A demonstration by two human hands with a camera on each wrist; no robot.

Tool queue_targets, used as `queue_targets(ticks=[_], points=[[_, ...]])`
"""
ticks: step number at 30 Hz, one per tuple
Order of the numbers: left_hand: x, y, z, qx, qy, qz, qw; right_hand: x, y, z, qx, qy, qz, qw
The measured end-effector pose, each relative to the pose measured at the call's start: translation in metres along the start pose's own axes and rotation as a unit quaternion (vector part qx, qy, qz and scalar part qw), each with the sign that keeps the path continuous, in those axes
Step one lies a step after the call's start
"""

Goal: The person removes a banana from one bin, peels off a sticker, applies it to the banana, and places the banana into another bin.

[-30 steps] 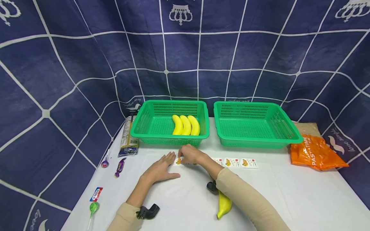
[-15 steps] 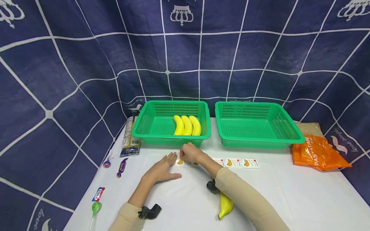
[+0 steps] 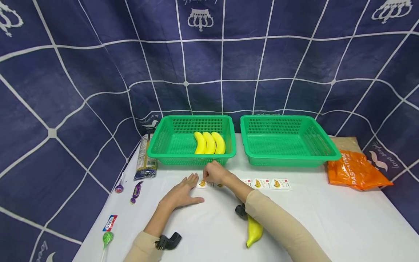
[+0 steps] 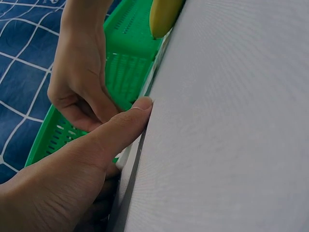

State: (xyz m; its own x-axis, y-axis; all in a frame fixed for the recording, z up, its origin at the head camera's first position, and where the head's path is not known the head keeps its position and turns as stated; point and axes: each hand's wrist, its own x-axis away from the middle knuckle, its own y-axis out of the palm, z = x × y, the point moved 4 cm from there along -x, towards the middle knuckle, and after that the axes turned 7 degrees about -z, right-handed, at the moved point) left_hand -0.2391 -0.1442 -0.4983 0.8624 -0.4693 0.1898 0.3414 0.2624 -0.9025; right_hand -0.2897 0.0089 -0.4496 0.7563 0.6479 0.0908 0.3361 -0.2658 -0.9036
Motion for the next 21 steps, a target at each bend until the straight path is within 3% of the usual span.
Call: queue_targets(ticks=[16,21], points=[[0.0,0.001,0.0,-0.002,0.0,-0.007,1.0,0.029,-0.026,-0.011,-0.001,-0.023,0.007,1.0],[0.0,0.001,0.0,0.002,0.008,-0.005,1.0,0.042,-0.039,-0.007,-0.034,-0.029,0.039,0.998]])
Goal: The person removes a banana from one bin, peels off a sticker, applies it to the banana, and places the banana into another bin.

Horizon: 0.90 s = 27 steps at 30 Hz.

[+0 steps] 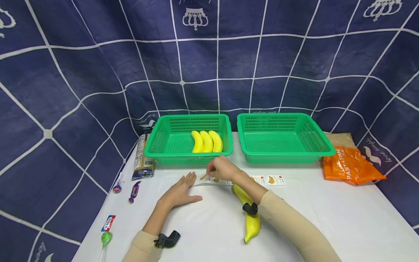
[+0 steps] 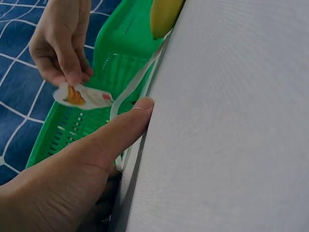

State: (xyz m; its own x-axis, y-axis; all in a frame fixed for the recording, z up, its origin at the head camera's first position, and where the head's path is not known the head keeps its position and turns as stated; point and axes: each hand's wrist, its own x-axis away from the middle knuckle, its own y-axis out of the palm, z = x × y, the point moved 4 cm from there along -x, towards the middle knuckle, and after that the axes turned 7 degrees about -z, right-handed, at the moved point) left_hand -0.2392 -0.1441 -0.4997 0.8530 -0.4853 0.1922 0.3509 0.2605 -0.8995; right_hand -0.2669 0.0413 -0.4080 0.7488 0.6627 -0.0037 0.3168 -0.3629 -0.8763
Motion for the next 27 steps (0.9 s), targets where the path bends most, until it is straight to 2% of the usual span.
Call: queue_targets(ticks=[6,14,21,24,27], points=[[-0.001,0.001,0.001,0.0,0.0,0.003,1.0,0.02,-0.021,0.008,-0.02,0.004,0.038,0.999],[0.0,0.002,0.001,0.015,0.002,0.017,0.9997,0.046,-0.035,0.016,-0.052,0.033,0.073,0.995],[-0.002,0.003,0.002,0.042,0.004,0.022,0.9989,0.062,-0.041,0.017,-0.066,0.05,0.077,0.994],[-0.003,-0.003,0.011,0.052,0.01,0.031,0.9981,0.068,-0.046,0.015,-0.071,0.055,0.083,0.992],[-0.003,-0.012,0.033,0.076,0.032,0.041,0.9958,0.075,-0.053,0.011,-0.073,0.058,0.094,0.991]])
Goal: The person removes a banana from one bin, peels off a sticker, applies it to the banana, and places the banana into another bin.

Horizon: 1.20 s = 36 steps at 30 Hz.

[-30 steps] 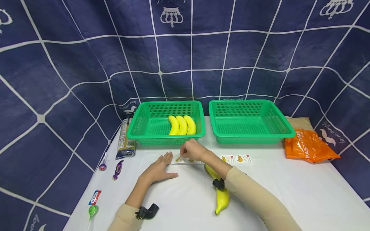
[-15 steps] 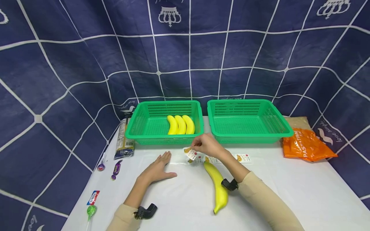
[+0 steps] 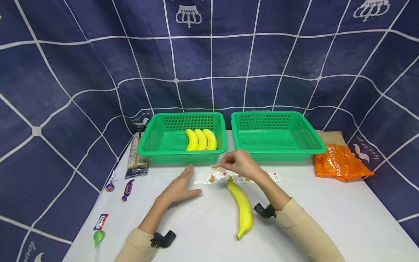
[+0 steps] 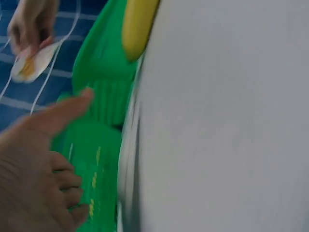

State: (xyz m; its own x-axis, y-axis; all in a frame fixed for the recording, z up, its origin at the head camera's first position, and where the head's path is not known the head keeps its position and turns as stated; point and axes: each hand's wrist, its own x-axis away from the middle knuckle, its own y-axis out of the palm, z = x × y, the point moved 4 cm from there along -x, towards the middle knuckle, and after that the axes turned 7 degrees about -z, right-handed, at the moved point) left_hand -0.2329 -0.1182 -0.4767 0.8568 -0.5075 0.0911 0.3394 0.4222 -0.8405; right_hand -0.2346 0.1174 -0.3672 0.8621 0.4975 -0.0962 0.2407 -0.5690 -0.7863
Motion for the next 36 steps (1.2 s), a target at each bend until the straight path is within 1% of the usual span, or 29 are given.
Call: queue_targets(ticks=[2,4,7,11,14,18,22,25,27,32,36], points=[[-0.002,-0.002,0.02,0.017,0.016,-0.002,0.9997,0.003,-0.006,-0.002,-0.001,0.002,0.009,1.0],[-0.002,0.001,0.04,0.035,0.029,-0.011,0.9989,0.006,-0.011,-0.004,0.001,0.007,0.021,1.0],[-0.002,0.014,0.065,0.048,0.043,-0.039,0.9972,0.012,-0.019,-0.005,0.007,0.015,0.036,0.999],[-0.002,0.034,0.089,0.056,0.058,-0.07,0.9942,0.022,-0.026,-0.002,0.01,0.037,0.049,0.998],[-0.003,0.046,0.102,0.058,0.07,-0.078,0.9928,0.029,-0.028,0.001,0.007,0.049,0.056,0.997],[-0.008,0.057,0.11,0.068,0.081,-0.069,0.992,0.037,-0.028,0.005,0.001,0.054,0.057,0.997],[-0.01,0.065,0.113,0.087,0.084,-0.05,0.9914,0.047,-0.027,0.007,0.002,0.06,0.056,0.997],[-0.008,0.07,0.114,0.091,0.081,-0.046,0.9915,0.055,-0.026,0.009,-0.001,0.067,0.056,0.996],[-0.007,0.076,0.114,0.088,0.076,-0.053,0.9918,0.06,-0.026,0.011,-0.007,0.074,0.056,0.996],[-0.005,0.089,0.115,0.06,0.071,-0.07,0.9932,0.073,-0.027,0.016,-0.02,0.088,0.064,0.994],[-0.006,0.093,0.115,0.05,0.079,-0.075,0.9928,0.081,-0.027,0.018,-0.022,0.086,0.075,0.993]])
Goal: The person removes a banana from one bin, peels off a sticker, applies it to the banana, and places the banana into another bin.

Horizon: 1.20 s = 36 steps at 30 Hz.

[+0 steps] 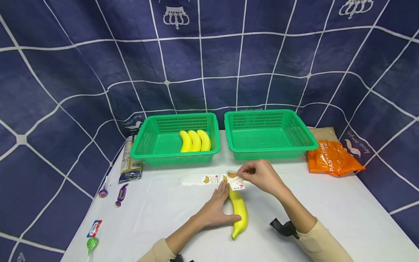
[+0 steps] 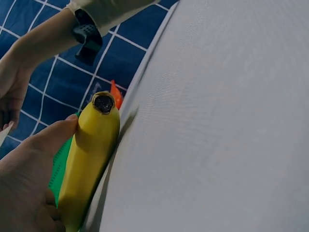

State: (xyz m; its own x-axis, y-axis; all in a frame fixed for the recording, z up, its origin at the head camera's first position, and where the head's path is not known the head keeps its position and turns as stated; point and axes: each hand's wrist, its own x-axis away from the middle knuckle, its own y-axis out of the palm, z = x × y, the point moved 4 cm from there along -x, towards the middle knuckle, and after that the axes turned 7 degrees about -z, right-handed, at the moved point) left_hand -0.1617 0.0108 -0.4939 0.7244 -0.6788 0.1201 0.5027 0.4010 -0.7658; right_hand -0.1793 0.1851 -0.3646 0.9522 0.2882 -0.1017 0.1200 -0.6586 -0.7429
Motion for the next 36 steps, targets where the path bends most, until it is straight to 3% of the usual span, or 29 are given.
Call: queue_targets(ticks=[9,16,26,36], points=[[-0.001,0.001,-0.001,0.001,0.001,-0.005,1.0,0.009,0.005,0.006,-0.012,0.001,0.003,1.0],[-0.001,0.002,-0.003,0.005,0.001,-0.004,1.0,0.018,0.026,0.023,-0.04,0.022,-0.018,0.999],[0.0,-0.001,-0.002,0.012,-0.002,-0.004,0.9999,0.021,0.048,0.038,-0.039,0.02,-0.029,0.999],[0.0,-0.001,-0.002,0.018,-0.001,-0.005,0.9998,0.021,0.056,0.045,-0.032,0.016,-0.041,0.999]])
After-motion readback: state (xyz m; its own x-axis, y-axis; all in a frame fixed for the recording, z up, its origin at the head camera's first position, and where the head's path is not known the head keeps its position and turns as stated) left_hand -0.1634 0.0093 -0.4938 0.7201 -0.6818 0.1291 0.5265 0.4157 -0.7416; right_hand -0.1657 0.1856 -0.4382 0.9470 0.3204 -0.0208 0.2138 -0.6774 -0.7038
